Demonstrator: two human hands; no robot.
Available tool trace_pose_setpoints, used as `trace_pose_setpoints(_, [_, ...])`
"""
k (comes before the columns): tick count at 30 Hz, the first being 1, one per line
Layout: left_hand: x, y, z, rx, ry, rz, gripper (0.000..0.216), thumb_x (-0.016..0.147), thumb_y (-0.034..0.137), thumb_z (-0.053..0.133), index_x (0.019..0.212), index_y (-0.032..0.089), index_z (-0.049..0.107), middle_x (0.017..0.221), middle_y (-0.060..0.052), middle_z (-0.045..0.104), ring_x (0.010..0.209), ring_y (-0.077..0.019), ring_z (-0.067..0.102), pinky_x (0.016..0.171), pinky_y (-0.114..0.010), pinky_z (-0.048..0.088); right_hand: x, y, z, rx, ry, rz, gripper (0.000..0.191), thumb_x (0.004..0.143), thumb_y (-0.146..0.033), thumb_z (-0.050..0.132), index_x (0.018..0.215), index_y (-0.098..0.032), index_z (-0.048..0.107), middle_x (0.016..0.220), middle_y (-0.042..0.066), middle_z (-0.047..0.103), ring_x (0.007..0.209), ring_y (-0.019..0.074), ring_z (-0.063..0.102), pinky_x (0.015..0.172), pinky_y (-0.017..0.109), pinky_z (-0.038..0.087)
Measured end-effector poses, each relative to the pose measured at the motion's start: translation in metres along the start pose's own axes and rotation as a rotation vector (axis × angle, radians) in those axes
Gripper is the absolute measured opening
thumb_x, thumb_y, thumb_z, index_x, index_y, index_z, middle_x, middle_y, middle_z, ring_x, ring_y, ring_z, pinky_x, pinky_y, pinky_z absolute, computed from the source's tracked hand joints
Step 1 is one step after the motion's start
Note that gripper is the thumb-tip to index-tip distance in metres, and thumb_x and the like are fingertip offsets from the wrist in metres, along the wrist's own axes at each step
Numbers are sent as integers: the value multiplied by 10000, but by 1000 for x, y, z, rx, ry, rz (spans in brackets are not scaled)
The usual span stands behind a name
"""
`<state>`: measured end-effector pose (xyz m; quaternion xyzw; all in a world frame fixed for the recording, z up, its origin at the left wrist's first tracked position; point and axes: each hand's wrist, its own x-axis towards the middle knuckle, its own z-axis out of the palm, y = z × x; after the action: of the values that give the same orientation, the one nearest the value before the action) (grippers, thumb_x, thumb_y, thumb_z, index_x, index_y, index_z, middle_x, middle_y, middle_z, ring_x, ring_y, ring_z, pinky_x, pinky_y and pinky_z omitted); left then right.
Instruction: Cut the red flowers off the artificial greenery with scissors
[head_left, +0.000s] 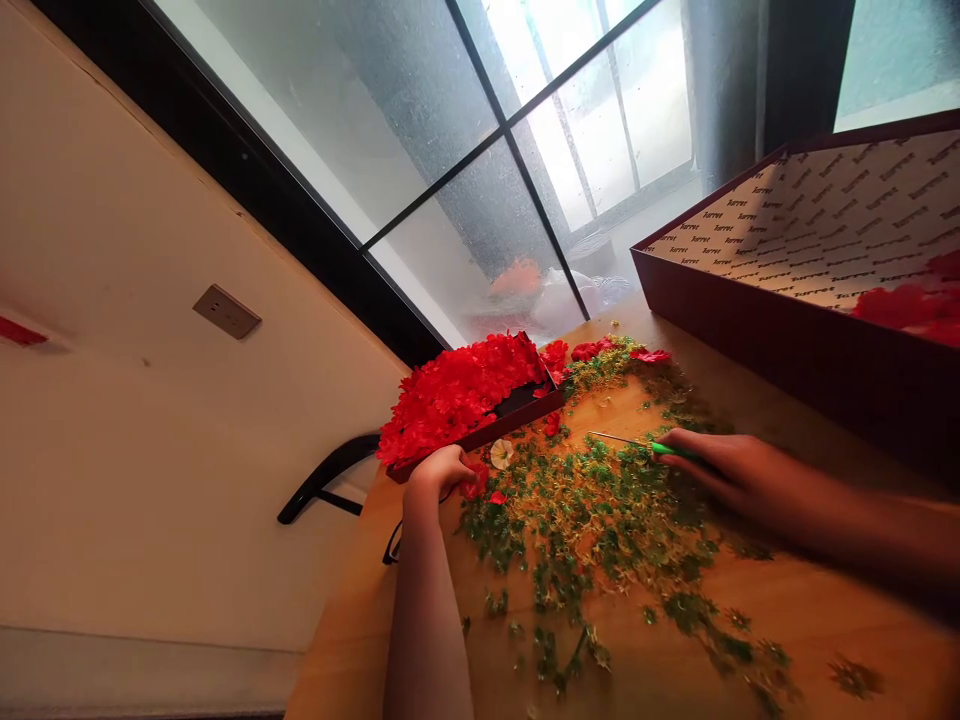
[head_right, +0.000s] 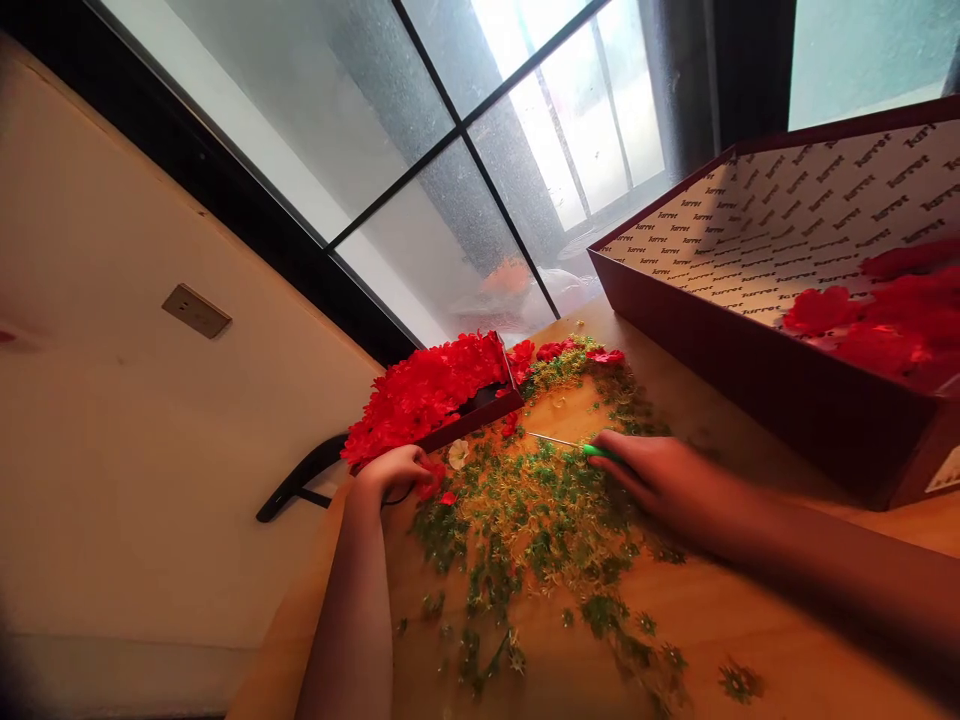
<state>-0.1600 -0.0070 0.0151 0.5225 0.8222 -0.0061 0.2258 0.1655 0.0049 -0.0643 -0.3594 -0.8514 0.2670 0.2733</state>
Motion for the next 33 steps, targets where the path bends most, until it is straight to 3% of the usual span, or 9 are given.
trace_pose_setpoints(3, [-10, 3, -9, -12, 13, 38, 89, 475, 102, 534, 423, 156, 487, 373, 59, 411, 414, -92, 403, 417, -199, 273, 0, -1, 0, -9, -3, 5, 347, 846, -404, 252, 863, -191, 524, 853, 58, 624, 773, 187, 579, 618, 254, 438])
trace_pose_setpoints(6, [-26, 12, -21, -59, 80, 127, 8, 571, 164, 510, 578, 163, 512, 532, 40, 500, 523, -95, 456, 471, -185, 316, -1, -2, -1, -10, -7, 10, 352, 845, -410, 249, 858, -192, 524, 866, 64, 619, 763, 186, 577, 623, 261, 432])
trace_pose_setpoints(8, [-37, 24, -26, -148, 105, 231, 72, 640, 233, 491, 683, 177, 507, 595, 35, 516, 570, -94, 476, 502, -178, 338, -2, -5, -2, -2, -15, 10, 354, 847, -409, 245, 875, -193, 523, 866, 66, 617, 746, 182, 576, 627, 268, 428])
trace_pose_setpoints(11, [-47, 53, -18, -368, 88, 428, 178, 660, 319, 525, 779, 186, 517, 657, 18, 558, 610, -105, 514, 537, -188, 369, -5, -12, -3, 18, -19, -1, 345, 850, -397, 241, 928, -198, 513, 849, 63, 617, 716, 175, 574, 620, 270, 421])
trace_pose_setpoints(14, [-47, 83, 2, -486, 2, 522, 246, 621, 327, 591, 814, 180, 550, 746, -8, 603, 666, -128, 549, 576, -209, 397, -7, -17, -5, 36, -18, -38, 328, 851, -384, 247, 943, -203, 505, 814, 61, 617, 686, 165, 570, 599, 255, 410])
trace_pose_setpoints(20, [-46, 109, 31, -674, -138, 526, 233, 632, 338, 594, 790, 167, 582, 758, -18, 623, 681, -125, 564, 603, -214, 407, -5, -14, -6, 50, -1, -3, 325, 854, -390, 225, 873, -204, 491, 727, 43, 595, 628, 147, 540, 573, 237, 388])
trace_pose_setpoints(24, [-48, 109, 29, -722, -160, 479, 211, 629, 340, 598, 746, 165, 586, 687, 17, 586, 606, -83, 522, 528, -168, 378, -3, -11, -4, 44, 2, 48, 339, 858, -392, 209, 867, -205, 491, 740, 43, 593, 635, 142, 538, 592, 234, 385])
trace_pose_setpoints(29, [-47, 108, 25, -722, -161, 416, 190, 610, 326, 611, 701, 161, 590, 607, 42, 539, 565, -67, 491, 550, -169, 394, -3, -10, -2, 41, 13, 47, 342, 860, -397, 200, 903, -204, 479, 791, 55, 595, 667, 147, 540, 609, 239, 379])
trace_pose_setpoints(33, [-45, 109, 29, -702, -151, 445, 195, 617, 312, 609, 741, 162, 593, 627, 33, 563, 573, -72, 506, 555, -174, 402, -3, -12, -4, 32, -2, 55, 339, 860, -395, 194, 869, -200, 471, 750, 47, 586, 634, 142, 526, 596, 238, 374])
